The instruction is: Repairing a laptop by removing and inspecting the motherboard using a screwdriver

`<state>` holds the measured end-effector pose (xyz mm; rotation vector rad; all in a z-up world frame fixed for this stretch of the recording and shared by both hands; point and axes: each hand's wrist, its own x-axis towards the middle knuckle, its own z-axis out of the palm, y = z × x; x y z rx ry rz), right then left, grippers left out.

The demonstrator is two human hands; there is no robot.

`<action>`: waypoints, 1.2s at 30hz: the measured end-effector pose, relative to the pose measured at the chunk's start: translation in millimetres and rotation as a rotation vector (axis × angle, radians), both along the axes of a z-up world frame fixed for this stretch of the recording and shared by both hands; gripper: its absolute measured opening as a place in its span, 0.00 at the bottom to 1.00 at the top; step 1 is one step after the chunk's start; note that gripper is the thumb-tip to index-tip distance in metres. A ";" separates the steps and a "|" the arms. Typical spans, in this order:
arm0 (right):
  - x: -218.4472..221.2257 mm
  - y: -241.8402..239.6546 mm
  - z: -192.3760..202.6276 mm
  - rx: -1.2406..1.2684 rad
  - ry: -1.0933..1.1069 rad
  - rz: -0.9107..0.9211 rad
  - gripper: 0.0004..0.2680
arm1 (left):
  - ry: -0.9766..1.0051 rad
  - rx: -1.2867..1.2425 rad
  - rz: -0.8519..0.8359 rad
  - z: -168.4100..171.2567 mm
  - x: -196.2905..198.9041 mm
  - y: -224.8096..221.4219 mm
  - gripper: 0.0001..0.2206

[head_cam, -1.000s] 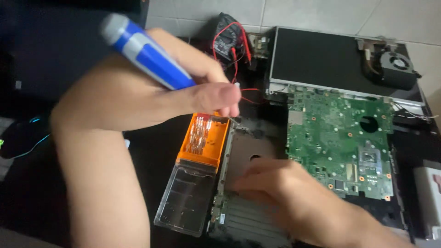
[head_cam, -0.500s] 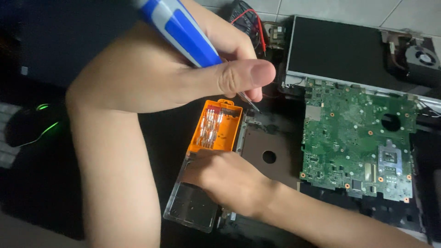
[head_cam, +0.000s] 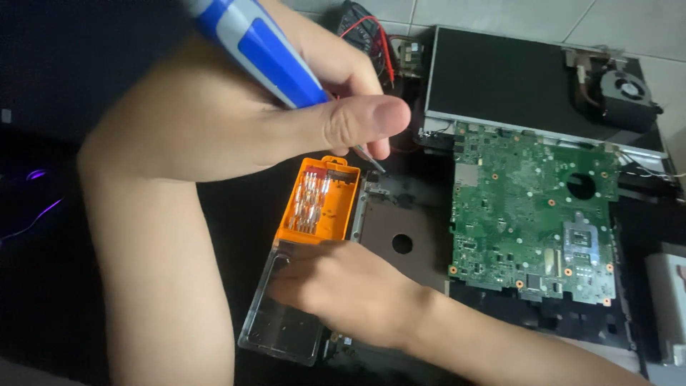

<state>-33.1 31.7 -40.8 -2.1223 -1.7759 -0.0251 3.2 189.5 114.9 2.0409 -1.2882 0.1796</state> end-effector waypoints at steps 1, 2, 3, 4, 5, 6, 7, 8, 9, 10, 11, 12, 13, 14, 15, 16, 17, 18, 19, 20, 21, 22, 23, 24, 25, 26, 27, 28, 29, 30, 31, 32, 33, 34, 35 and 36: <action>-2.3 -8.0 5.5 0.000 -0.001 -0.006 0.05 | -0.001 0.000 -0.006 0.8 0.2 -1.6 0.15; -4.3 -16.5 11.1 0.058 0.082 0.006 0.08 | -0.003 0.001 -0.003 1.7 0.1 -3.8 0.15; -6.7 -25.1 16.4 0.117 0.165 0.019 0.11 | -0.005 0.002 0.000 2.5 -0.3 -6.0 0.15; -10.6 -34.7 19.5 0.116 0.163 0.013 0.11 | -0.007 0.000 -0.006 2.5 -0.8 -7.7 0.15; -14.6 -44.7 22.7 0.160 0.196 -0.004 0.10 | -0.008 -0.001 -0.005 2.5 -1.3 -9.8 0.15; -18.3 -55.4 26.3 0.207 0.230 -0.019 0.09 | -0.008 0.002 -0.003 3.6 -1.5 -13.0 0.14; -22.3 -69.4 22.2 0.209 0.229 -0.023 0.09 | -0.009 0.003 -0.007 2.5 -1.4 -17.2 0.14; -25.7 -83.2 18.3 0.204 0.231 -0.077 0.10 | 0.039 -0.024 0.011 1.8 -0.2 -21.4 0.14; -29.8 -97.0 14.4 0.200 0.234 -0.132 0.11 | 0.086 -0.051 0.028 1.2 0.6 -25.6 0.14; -35.9 -108.5 12.0 0.202 0.225 -0.135 0.11 | 0.079 -0.050 0.024 1.5 -1.0 -30.8 0.14; -42.1 -119.9 9.2 0.226 0.244 -0.214 0.12 | 0.150 -0.073 0.047 1.5 -2.6 -35.9 0.17; -48.6 -131.7 6.7 0.247 0.271 -0.297 0.12 | 0.231 -0.097 0.068 0.7 -2.5 -41.3 0.19; -52.7 -138.5 6.2 0.246 0.271 -0.304 0.12 | 0.232 -0.097 0.060 -2.6 -1.0 -44.6 0.19; -57.2 -145.7 5.2 0.283 0.257 -0.376 0.11 | 0.215 -0.143 0.024 -6.1 -0.7 -48.4 0.20; -61.9 -152.8 4.1 0.319 0.243 -0.448 0.11 | 0.198 -0.190 -0.012 -9.7 -0.6 -52.3 0.21; -66.8 -159.1 -7.2 0.319 0.243 -0.453 0.11 | 0.200 -0.191 -0.017 -17.7 1.5 -57.1 0.21; -71.6 -164.9 -18.6 0.384 0.235 -0.591 0.10 | 0.179 -0.273 -0.111 -25.7 3.7 -61.6 0.21; -74.9 -170.3 -30.2 0.449 0.223 -0.725 0.09 | 0.153 -0.354 -0.202 -33.6 6.1 -65.3 0.21; -76.5 -169.1 -26.8 0.449 0.220 -0.726 0.09 | 0.151 -0.355 -0.204 -42.8 -1.4 -70.2 0.21; -79.5 -167.1 -23.9 0.499 0.240 -0.801 0.09 | 0.229 -0.406 -0.174 -52.7 -10.3 -74.1 0.22; -82.3 -164.9 -21.3 0.548 0.259 -0.876 0.08 | 0.308 -0.456 -0.144 -62.7 -19.0 -77.8 0.23; -84.0 -164.4 -19.6 0.551 0.265 -0.875 0.08 | 0.312 -0.452 -0.141 -71.8 -31.0 -80.0 0.23; -85.5 -163.7 -18.0 0.552 0.289 -0.928 0.08 | 0.441 -0.491 -0.044 -80.8 -42.8 -81.8 0.19; -87.5 -162.5 -16.6 0.552 0.313 -0.981 0.08 | 0.568 -0.529 0.055 -90.1 -55.2 -83.0 0.16; -87.7 -163.9 -19.3 0.553 0.319 -0.980 0.08 | 0.571 -0.526 0.059 -100.4 -67.0 -84.4 0.16; -87.6 -165.0 -22.4 0.509 0.369 -1.036 0.07 | 0.616 -0.565 0.178 -110.3 -78.4 -85.7 0.17; -87.4 -166.3 -25.3 0.463 0.418 -1.091 0.06 | 0.658 -0.604 0.298 -119.9 -89.8 -87.1 0.17; -86.6 -164.0 -26.4 0.468 0.422 -1.093 0.06 | 0.659 -0.598 0.298 -132.3 -97.4 -88.8 0.17; -85.9 -161.9 -27.5 0.484 0.406 -1.044 0.06 | 0.703 -0.689 0.429 -144.8 -105.1 -90.5 0.19; -86.1 -162.5 -27.7 0.492 0.388 -0.999 0.05 | 0.747 -0.784 0.560 -158.0 -113.1 -94.6 0.21; -85.4 -163.5 -30.9 0.490 0.389 -1.006 0.05 | 0.753 -0.783 0.556 -171.2 -117.1 -96.2 0.21; -84.9 -163.9 -34.3 0.490 0.349 -0.924 0.05 | 0.835 -0.867 0.686 -184.7 -122.4 -97.1 0.21; -84.6 -163.7 -37.8 0.490 0.309 -0.842 0.05 | 0.916 -0.950 0.818 -198.2 -128.1 -97.6 0.21; -86.7 -161.8 -35.5 0.488 0.315 -0.841 0.05 | 0.920 -0.948 0.823 -199.4 -130.9 -99.7 0.21; -88.7 -159.9 -33.1 0.466 0.376 -0.897 0.05 | 0.849 -0.958 0.869 -200.5 -133.5 -101.8 0.21; -90.3 -158.4 -30.6 0.442 0.434 -0.952 0.05 | 0.777 -0.968 0.913 -201.8 -135.5 -104.4 0.20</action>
